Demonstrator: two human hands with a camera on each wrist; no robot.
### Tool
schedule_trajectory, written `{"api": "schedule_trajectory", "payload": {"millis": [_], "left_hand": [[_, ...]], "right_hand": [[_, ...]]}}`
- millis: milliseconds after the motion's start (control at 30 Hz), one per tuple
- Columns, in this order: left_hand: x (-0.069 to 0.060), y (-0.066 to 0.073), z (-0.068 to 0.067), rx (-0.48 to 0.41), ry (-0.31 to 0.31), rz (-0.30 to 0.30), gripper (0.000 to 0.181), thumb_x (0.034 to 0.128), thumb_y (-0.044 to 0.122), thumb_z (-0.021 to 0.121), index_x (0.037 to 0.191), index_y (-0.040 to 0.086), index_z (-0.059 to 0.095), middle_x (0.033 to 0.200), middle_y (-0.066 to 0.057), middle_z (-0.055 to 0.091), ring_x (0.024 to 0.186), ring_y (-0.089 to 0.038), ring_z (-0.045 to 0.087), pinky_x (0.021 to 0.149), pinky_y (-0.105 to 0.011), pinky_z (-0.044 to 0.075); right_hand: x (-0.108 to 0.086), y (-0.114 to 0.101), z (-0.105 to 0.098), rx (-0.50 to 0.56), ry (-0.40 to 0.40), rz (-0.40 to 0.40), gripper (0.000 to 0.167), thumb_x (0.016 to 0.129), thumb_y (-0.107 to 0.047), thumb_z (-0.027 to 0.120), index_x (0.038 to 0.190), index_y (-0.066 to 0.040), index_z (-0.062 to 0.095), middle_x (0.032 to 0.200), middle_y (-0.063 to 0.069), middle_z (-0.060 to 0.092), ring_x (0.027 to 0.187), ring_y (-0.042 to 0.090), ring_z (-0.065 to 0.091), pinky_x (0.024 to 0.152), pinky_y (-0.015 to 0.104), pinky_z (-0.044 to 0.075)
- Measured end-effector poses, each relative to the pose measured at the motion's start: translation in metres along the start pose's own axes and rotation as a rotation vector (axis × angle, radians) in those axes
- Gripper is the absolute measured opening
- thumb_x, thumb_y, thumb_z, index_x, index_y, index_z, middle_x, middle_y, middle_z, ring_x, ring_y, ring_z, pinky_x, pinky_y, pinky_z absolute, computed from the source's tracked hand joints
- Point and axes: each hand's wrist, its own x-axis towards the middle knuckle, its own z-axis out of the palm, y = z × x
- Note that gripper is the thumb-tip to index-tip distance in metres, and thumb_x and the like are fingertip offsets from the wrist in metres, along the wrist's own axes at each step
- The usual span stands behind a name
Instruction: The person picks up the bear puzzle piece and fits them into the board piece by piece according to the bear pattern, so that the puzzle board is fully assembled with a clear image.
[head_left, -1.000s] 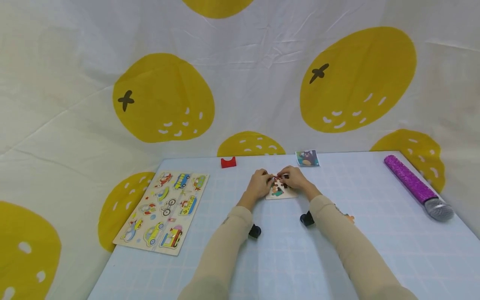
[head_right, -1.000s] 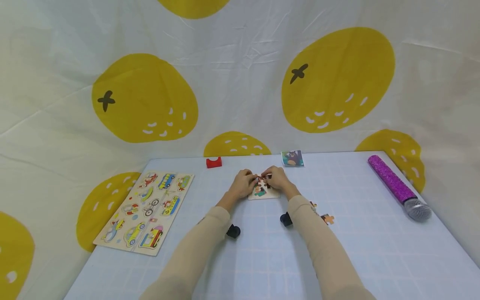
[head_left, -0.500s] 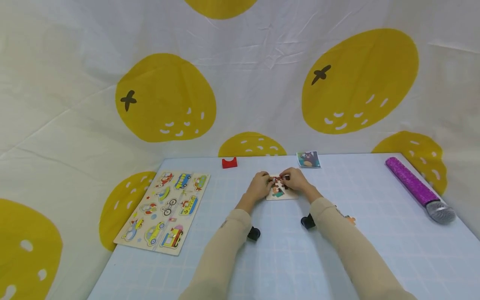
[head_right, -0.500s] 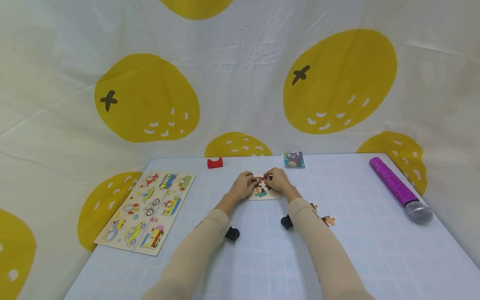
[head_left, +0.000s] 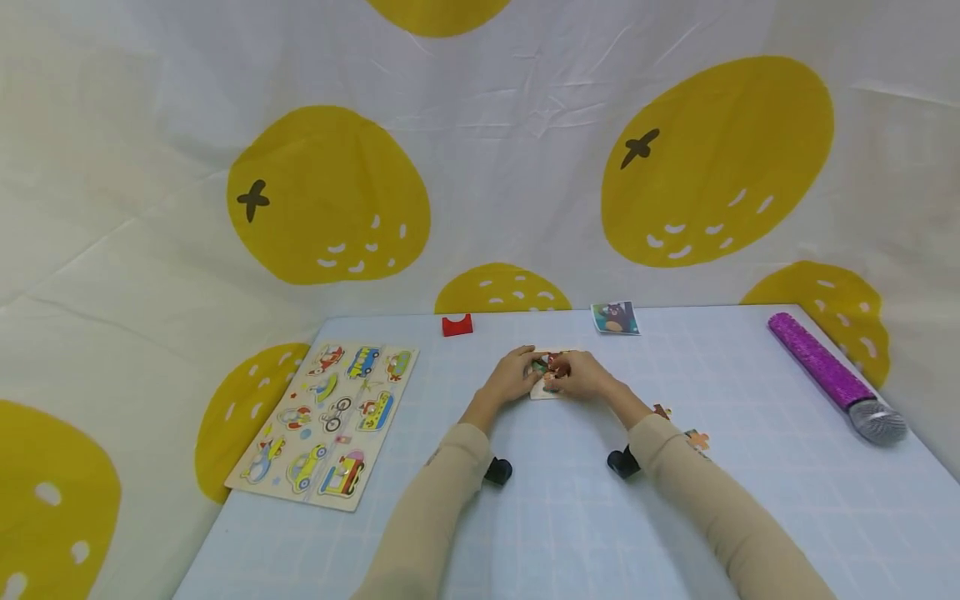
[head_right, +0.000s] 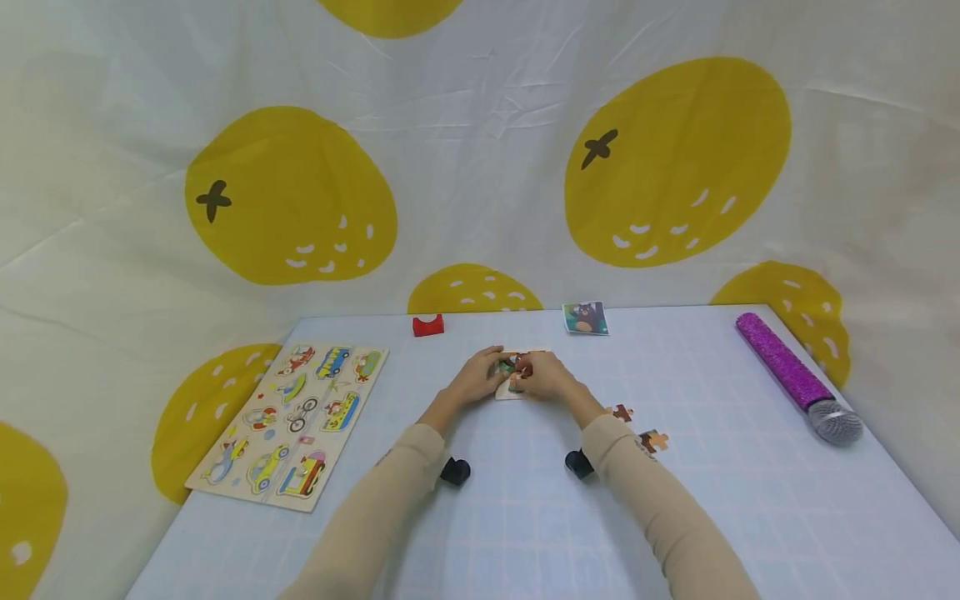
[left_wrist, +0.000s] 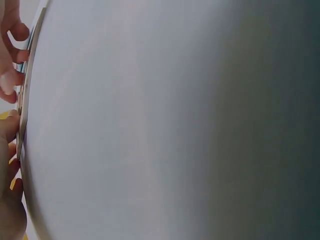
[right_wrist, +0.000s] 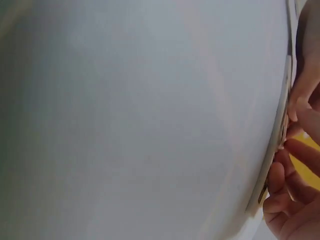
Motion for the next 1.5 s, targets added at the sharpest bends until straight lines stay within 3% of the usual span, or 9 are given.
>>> {"api": "schedule_trajectory", "payload": {"millis": [133, 333, 433, 600, 767, 900, 1133, 1333, 1500], "left_hand": [[-0.002, 0.001, 0.000, -0.013, 0.014, 0.014, 0.037, 0.0951, 0.020, 0.055, 0.130, 0.007, 0.056, 0.143, -0.012, 0.044, 0.133, -0.028, 0.038, 0.109, -0.039, 0.031], [-0.006, -0.001, 0.001, 0.009, -0.024, 0.023, 0.042, 0.0954, 0.024, 0.054, 0.135, 0.009, 0.052, 0.146, -0.009, 0.040, 0.135, -0.026, 0.035, 0.110, -0.038, 0.030], [-0.005, -0.002, 0.002, 0.005, -0.033, 0.021, 0.045, 0.0950, 0.027, 0.055, 0.136, 0.010, 0.051, 0.147, -0.008, 0.038, 0.136, -0.025, 0.035, 0.110, -0.037, 0.029], [-0.002, -0.001, 0.003, 0.027, -0.008, 0.029, 0.043, 0.0944, 0.025, 0.055, 0.134, 0.010, 0.053, 0.146, -0.009, 0.041, 0.135, -0.025, 0.036, 0.110, -0.037, 0.030], [0.001, 0.002, 0.002, 0.040, 0.018, -0.002, 0.043, 0.0939, 0.024, 0.055, 0.135, 0.010, 0.052, 0.144, -0.010, 0.043, 0.134, -0.026, 0.038, 0.110, -0.037, 0.030], [0.002, 0.004, 0.003, 0.051, 0.053, -0.039, 0.041, 0.0939, 0.023, 0.055, 0.132, 0.009, 0.055, 0.142, -0.012, 0.044, 0.132, -0.027, 0.039, 0.109, -0.039, 0.032], [-0.003, 0.003, 0.004, 0.014, 0.150, -0.048, 0.026, 0.0908, 0.021, 0.062, 0.110, 0.004, 0.068, 0.123, -0.013, 0.056, 0.118, -0.027, 0.048, 0.102, -0.038, 0.039], [-0.010, 0.002, 0.000, -0.029, 0.058, -0.057, 0.045, 0.0895, 0.035, 0.060, 0.125, 0.008, 0.061, 0.135, -0.012, 0.049, 0.126, -0.027, 0.042, 0.106, -0.039, 0.035], [-0.018, 0.001, -0.003, -0.009, -0.051, -0.064, 0.070, 0.0823, 0.048, 0.063, 0.140, 0.012, 0.046, 0.147, -0.011, 0.037, 0.135, -0.028, 0.033, 0.110, -0.041, 0.029]], "right_hand": [[0.000, -0.003, 0.006, -0.023, 0.008, 0.020, 0.035, 0.080, -0.016, 0.075, 0.102, 0.010, 0.065, 0.088, 0.014, 0.066, 0.075, 0.020, 0.058, 0.068, 0.033, 0.049], [0.001, -0.011, 0.003, 0.077, 0.003, 0.276, 0.031, 0.073, -0.013, 0.079, 0.092, 0.007, 0.065, 0.089, 0.014, 0.065, 0.076, 0.022, 0.058, 0.065, 0.031, 0.050], [0.001, -0.014, 0.000, 0.096, -0.014, 0.345, 0.027, 0.070, -0.011, 0.079, 0.085, 0.003, 0.062, 0.082, 0.010, 0.061, 0.070, 0.019, 0.053, 0.057, 0.025, 0.044], [0.000, -0.017, -0.007, 0.165, -0.001, 0.321, 0.025, 0.074, -0.011, 0.077, 0.085, 0.001, 0.058, 0.078, 0.007, 0.056, 0.067, 0.016, 0.048, 0.055, 0.022, 0.039], [-0.003, -0.013, -0.020, 0.542, 0.108, 0.291, 0.027, 0.087, -0.005, 0.064, 0.108, 0.011, 0.057, 0.095, 0.022, 0.063, 0.076, 0.021, 0.063, 0.073, 0.033, 0.054], [-0.005, -0.008, -0.025, 0.791, 0.224, 0.256, 0.032, 0.091, 0.000, 0.056, 0.119, 0.016, 0.050, 0.111, 0.032, 0.060, 0.080, 0.021, 0.068, 0.086, 0.044, 0.051], [-0.010, -0.005, -0.023, 0.885, 0.319, 0.225, 0.038, 0.091, -0.002, 0.059, 0.123, 0.015, 0.049, 0.110, 0.029, 0.062, 0.076, 0.014, 0.069, 0.089, 0.048, 0.048], [-0.014, -0.003, -0.021, 0.969, 0.365, 0.182, 0.042, 0.090, 0.001, 0.058, 0.127, 0.017, 0.046, 0.095, 0.010, 0.069, 0.071, 0.007, 0.068, 0.085, 0.039, 0.052], [-0.015, -0.002, -0.019, 1.014, 0.371, 0.174, 0.042, 0.090, 0.003, 0.058, 0.127, 0.017, 0.045, 0.090, 0.007, 0.069, 0.074, 0.013, 0.069, 0.084, 0.038, 0.051]]}}
